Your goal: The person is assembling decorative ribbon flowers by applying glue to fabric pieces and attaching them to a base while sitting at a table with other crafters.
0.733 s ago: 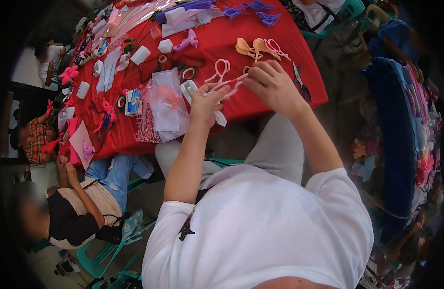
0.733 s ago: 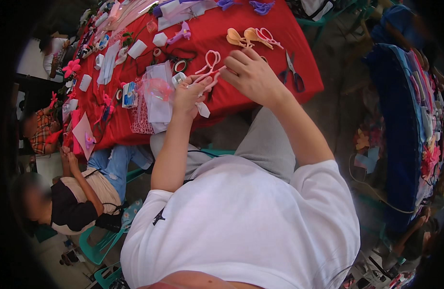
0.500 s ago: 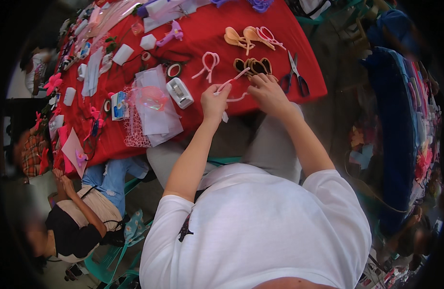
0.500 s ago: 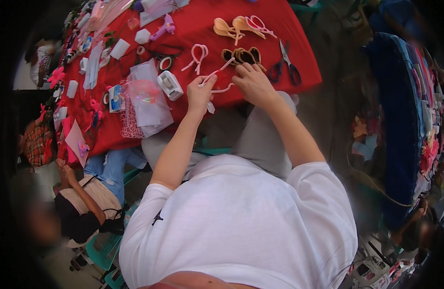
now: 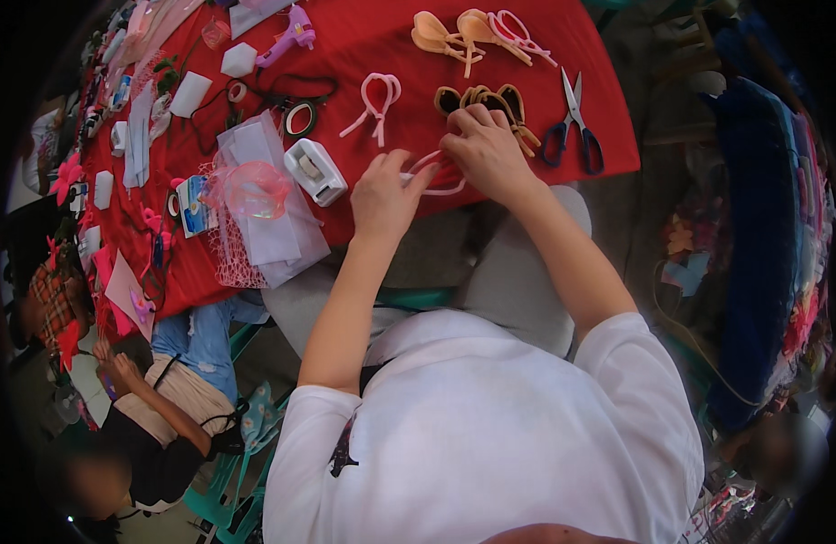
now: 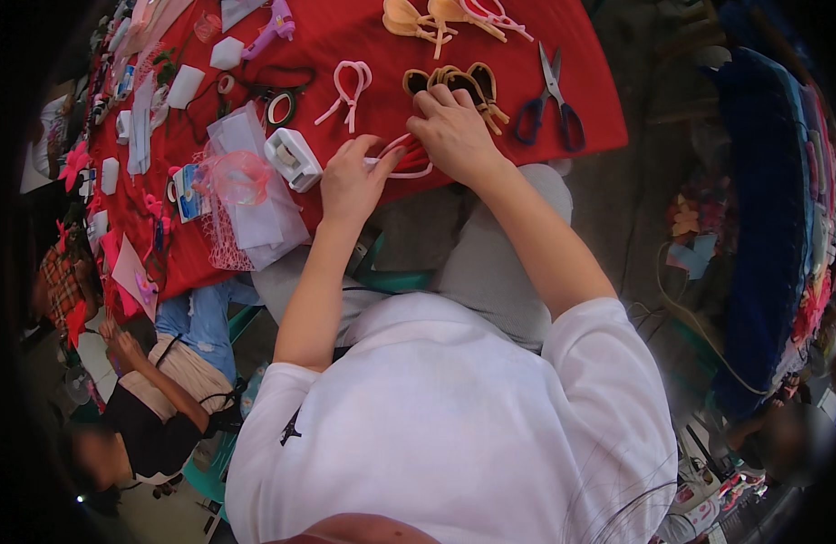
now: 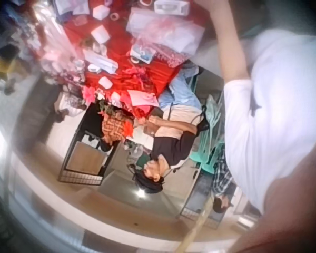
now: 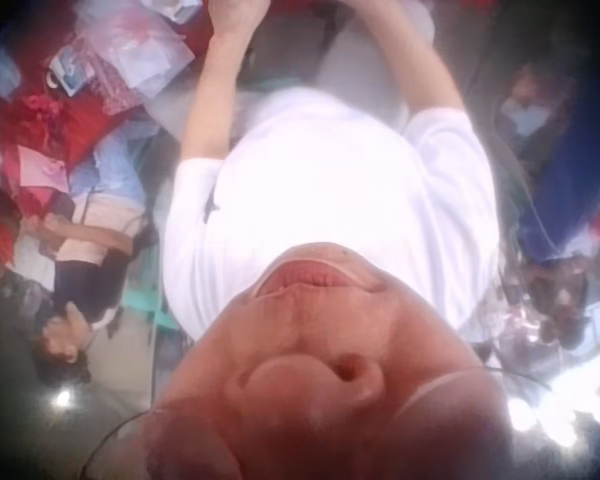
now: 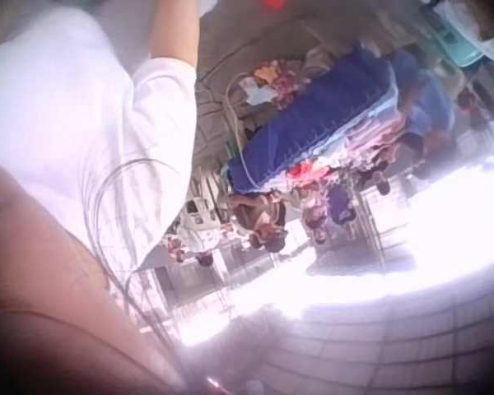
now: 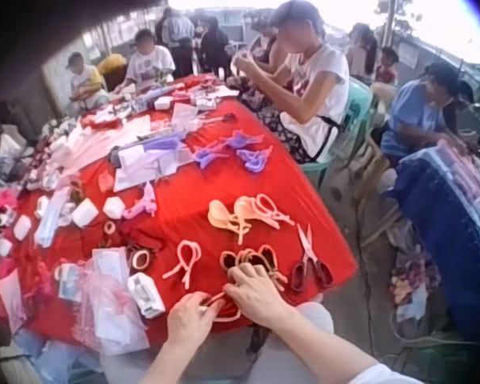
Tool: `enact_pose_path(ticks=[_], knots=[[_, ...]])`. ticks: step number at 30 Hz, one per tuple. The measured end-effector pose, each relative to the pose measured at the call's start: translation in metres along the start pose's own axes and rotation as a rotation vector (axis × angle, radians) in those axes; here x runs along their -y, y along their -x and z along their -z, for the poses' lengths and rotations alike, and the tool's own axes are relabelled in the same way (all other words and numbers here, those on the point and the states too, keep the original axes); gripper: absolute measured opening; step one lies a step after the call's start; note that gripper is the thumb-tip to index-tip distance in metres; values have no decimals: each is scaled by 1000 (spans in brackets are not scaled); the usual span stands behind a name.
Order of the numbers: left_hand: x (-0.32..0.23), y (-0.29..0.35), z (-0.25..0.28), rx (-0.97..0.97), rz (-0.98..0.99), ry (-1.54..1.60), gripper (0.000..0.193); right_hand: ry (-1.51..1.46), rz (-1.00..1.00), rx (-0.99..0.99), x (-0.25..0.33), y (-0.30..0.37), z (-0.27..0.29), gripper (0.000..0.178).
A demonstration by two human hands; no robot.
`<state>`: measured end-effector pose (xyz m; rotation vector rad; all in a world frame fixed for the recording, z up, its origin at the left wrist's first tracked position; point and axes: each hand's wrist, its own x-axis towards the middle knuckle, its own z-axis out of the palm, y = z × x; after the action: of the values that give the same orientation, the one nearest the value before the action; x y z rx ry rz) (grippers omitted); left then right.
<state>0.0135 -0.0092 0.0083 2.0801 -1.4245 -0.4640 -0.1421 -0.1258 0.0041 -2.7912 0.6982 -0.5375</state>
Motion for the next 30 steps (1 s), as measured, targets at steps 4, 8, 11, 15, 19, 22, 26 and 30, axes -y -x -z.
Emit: enact_pose_path(ticks=[4,8,11,15,19,22,26,30], knots=[[0,4,16,-233,-176,-151,17,9,-27,1,-2,-1,-8,8],[5,2,-2,-149,-247,57,15,-30,-48,1,0,-3,-6,10],[11,4,-13,-113,-211,49,14,-42,-101,-68,0,0,2,17],[13,2,-16,-95,-209,49,18,30,-199,-36,-17,8,15,27],[10,2,-16,-65,-199,77,25,180,-278,-44,-31,2,16,30],[8,1,-14,-30,-206,84,29,264,-318,-110,-40,-1,16,32],[9,-2,-16,-22,-226,75,36,84,-254,-258,-27,-8,22,26],[10,-3,-14,7,-242,84,40,-169,-166,-107,-5,-10,18,16]])
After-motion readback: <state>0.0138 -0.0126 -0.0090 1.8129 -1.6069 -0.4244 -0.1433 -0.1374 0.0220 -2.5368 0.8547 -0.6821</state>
